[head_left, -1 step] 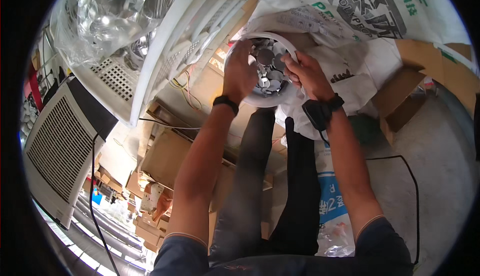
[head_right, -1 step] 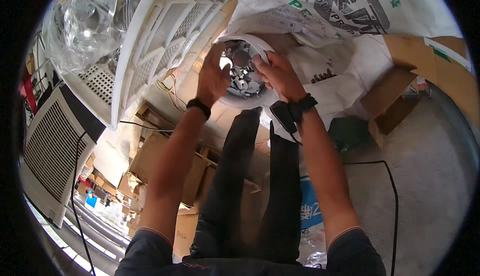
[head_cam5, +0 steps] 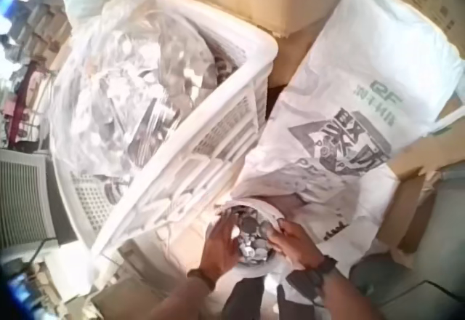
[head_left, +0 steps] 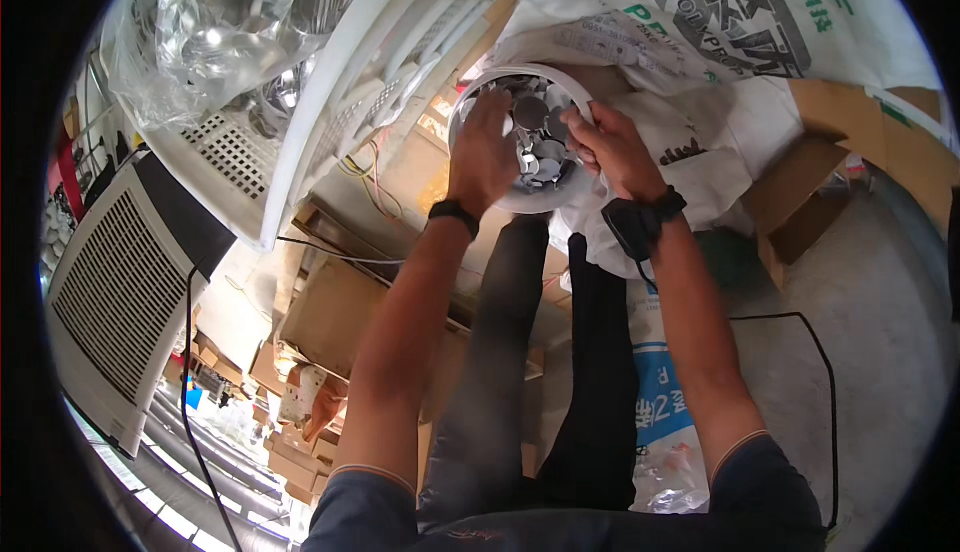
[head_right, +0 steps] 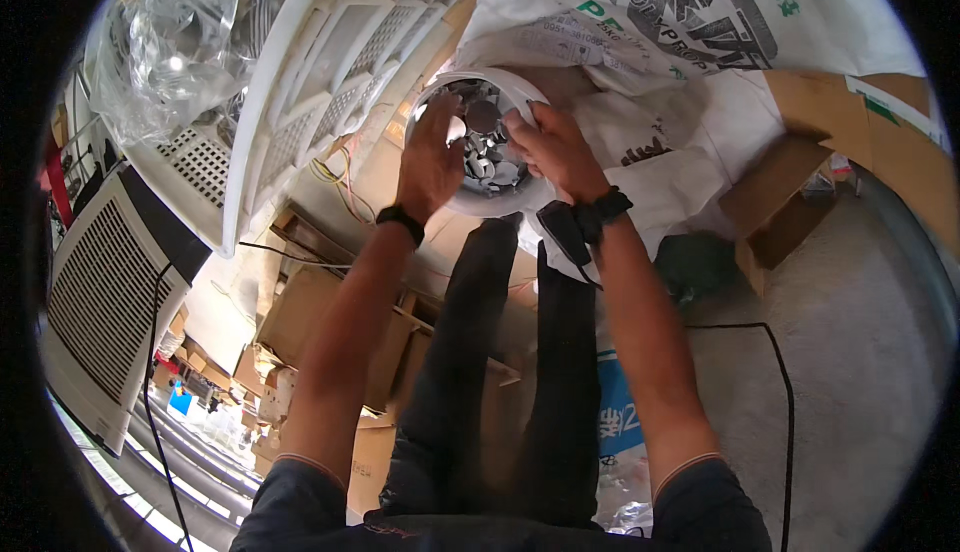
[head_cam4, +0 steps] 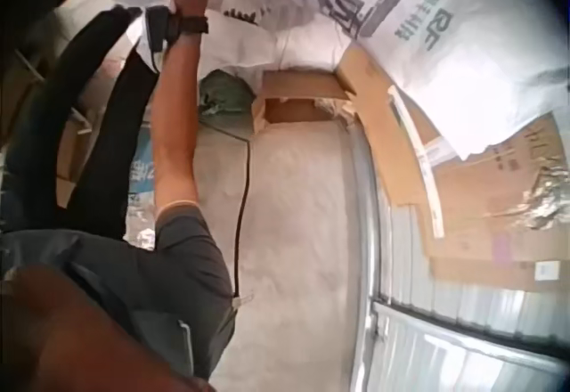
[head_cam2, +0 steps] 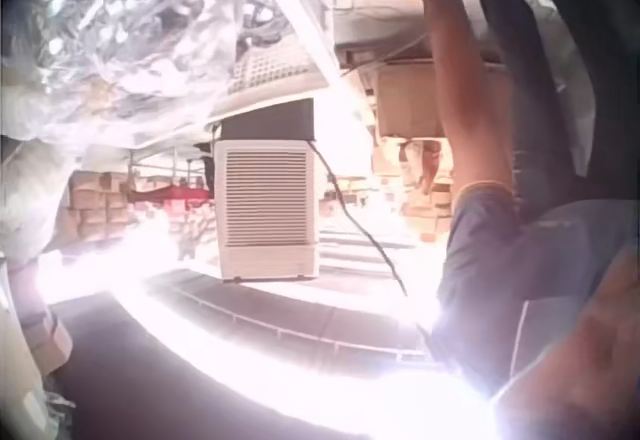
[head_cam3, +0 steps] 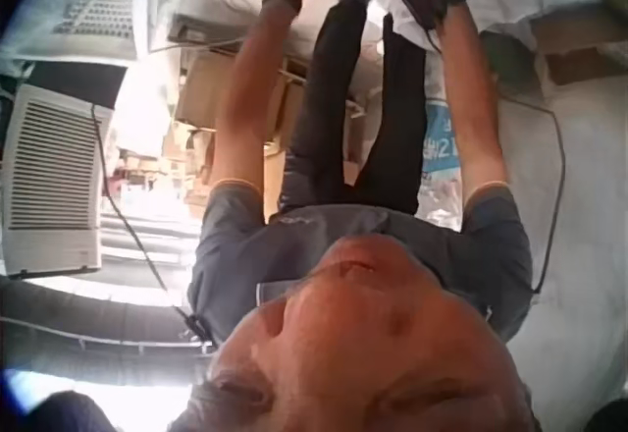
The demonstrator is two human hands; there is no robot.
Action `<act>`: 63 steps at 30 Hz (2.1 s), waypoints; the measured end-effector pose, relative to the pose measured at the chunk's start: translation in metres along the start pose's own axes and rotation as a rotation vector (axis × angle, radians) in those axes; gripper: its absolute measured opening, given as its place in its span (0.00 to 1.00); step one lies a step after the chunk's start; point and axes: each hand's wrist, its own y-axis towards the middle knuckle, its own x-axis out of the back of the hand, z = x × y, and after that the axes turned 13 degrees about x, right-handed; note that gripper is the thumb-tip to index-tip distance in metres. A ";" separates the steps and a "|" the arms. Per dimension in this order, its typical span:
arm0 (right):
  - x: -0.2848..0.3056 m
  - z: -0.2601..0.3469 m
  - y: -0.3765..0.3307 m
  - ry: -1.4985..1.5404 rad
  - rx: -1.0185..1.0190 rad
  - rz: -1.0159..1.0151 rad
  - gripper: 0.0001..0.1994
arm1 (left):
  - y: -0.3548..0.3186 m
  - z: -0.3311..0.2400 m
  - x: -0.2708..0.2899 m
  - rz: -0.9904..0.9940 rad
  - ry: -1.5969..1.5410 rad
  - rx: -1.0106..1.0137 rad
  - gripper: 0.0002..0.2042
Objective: The recorder is seen assembling metal components by inserting screws into circular metal housings.
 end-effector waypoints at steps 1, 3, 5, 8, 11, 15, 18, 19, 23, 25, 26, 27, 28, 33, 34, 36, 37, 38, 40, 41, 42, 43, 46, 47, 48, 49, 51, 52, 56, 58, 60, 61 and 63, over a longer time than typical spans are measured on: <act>-0.002 0.000 -0.001 -0.048 -0.019 -0.007 0.15 | -0.011 -0.005 -0.001 -0.064 0.054 -0.005 0.31; -0.016 -0.002 -0.002 -0.178 -0.033 -0.021 0.15 | -0.032 -0.005 0.007 -0.147 0.060 0.091 0.31; -0.020 -0.013 -0.011 -0.156 -0.068 -0.006 0.16 | -0.061 0.000 0.018 -0.213 -0.013 0.137 0.29; -0.051 -0.007 -0.020 -0.039 -0.175 0.046 0.15 | -0.142 0.014 0.038 -0.131 -0.027 0.361 0.27; -0.056 -0.027 -0.023 0.100 -0.223 0.122 0.12 | -0.239 0.001 0.052 -0.046 -0.062 0.511 0.23; -0.054 -0.037 -0.019 -0.050 -0.414 -0.010 0.18 | -0.373 -0.010 0.048 -0.074 -0.088 0.622 0.21; -0.062 -0.034 -0.049 -0.279 -0.372 -0.054 0.20 | -0.455 -0.032 0.049 -0.138 -0.130 0.734 0.20; -0.059 -0.026 -0.055 -0.285 -0.352 -0.086 0.21 | -0.472 -0.038 0.049 -0.148 -0.140 0.771 0.20; -0.101 0.021 -0.099 -0.335 -0.357 -0.040 0.20 | -0.564 -0.060 0.046 -0.158 -0.213 0.986 0.19; -0.129 0.053 -0.123 -0.369 -0.378 0.001 0.19 | -0.589 -0.077 0.044 -0.155 -0.263 1.067 0.17; -0.137 0.067 -0.140 -0.381 -0.408 0.018 0.19 | -0.596 -0.084 0.043 -0.129 -0.284 1.118 0.16; -0.154 0.081 -0.160 -0.438 -0.383 0.008 0.18 | -0.605 -0.092 0.041 -0.161 -0.307 1.137 0.16; -0.161 0.093 -0.172 -0.435 -0.423 0.033 0.18 | -0.608 -0.095 0.040 -0.193 -0.327 1.151 0.16; -0.220 0.152 -0.257 -0.596 -0.375 0.130 0.18 | -0.633 -0.098 0.031 -0.191 -0.735 1.378 0.20; -0.230 0.163 -0.267 -0.611 -0.391 0.159 0.17 | -0.637 -0.093 0.024 -0.219 -0.749 1.373 0.20; -0.255 0.177 -0.287 -0.642 -0.389 0.123 0.16 | -0.652 -0.091 0.010 -0.260 -0.945 1.374 0.19; -0.265 0.186 -0.296 -0.656 -0.375 0.137 0.16 | -0.656 -0.090 0.011 -0.280 -0.961 1.367 0.19; -0.276 0.193 -0.305 -0.669 -0.373 0.143 0.16 | -0.661 -0.089 0.012 -0.257 -1.013 1.398 0.20; -0.304 0.206 -0.319 -0.688 -0.361 0.160 0.15 | -0.674 -0.085 0.010 -0.248 -1.074 1.424 0.20; -0.319 0.211 -0.327 -0.705 -0.349 0.177 0.15 | -0.681 -0.082 0.005 -0.254 -1.082 1.423 0.20; -0.333 0.215 -0.333 -0.723 -0.334 0.194 0.15 | -0.687 -0.078 -0.001 -0.261 -1.090 1.420 0.20; -0.345 0.220 -0.340 -0.707 -0.324 0.196 0.15 | -0.690 -0.073 -0.002 -0.273 -1.100 1.410 0.20; -0.369 0.230 -0.351 -0.758 -0.278 0.249 0.16 | -0.701 -0.059 -0.008 -0.365 -1.325 1.447 0.19; -0.375 0.233 -0.356 -0.755 -0.262 0.264 0.16 | -0.701 -0.052 -0.011 -0.400 -1.389 1.439 0.20; -0.385 0.235 -0.359 -0.765 -0.255 0.274 0.16 | -0.702 -0.045 -0.016 -0.440 -1.455 1.433 0.20; -0.396 0.236 -0.362 -0.758 -0.239 0.267 0.16 | -0.705 -0.038 -0.026 -0.456 -1.466 1.436 0.20; -0.423 0.237 -0.364 -0.756 -0.233 0.253 0.16 | -0.713 -0.026 -0.047 -0.537 -1.497 1.375 0.14; -0.434 0.241 -0.365 -0.759 -0.227 0.248 0.16 | -0.714 -0.019 -0.051 -0.533 -1.500 1.366 0.14; -0.464 0.258 -0.360 -0.689 -0.125 0.285 0.15 | -0.703 -0.008 -0.030 -0.665 -1.549 1.203 0.16; -0.491 0.267 -0.368 -0.702 -0.134 0.306 0.17 | -0.709 -0.005 -0.018 -0.678 -1.611 1.207 0.17; -0.511 0.278 -0.365 -0.680 -0.139 0.298 0.17 | -0.728 0.000 -0.029 -0.693 -1.933 1.183 0.15; -0.518 0.283 -0.362 -0.685 -0.138 0.294 0.17 | -0.721 0.005 -0.019 -0.675 -1.921 1.160 0.15; -0.531 0.298 -0.357 -0.648 -0.096 0.289 0.17 | -0.707 0.014 0.005 -0.707 -1.796 1.262 0.13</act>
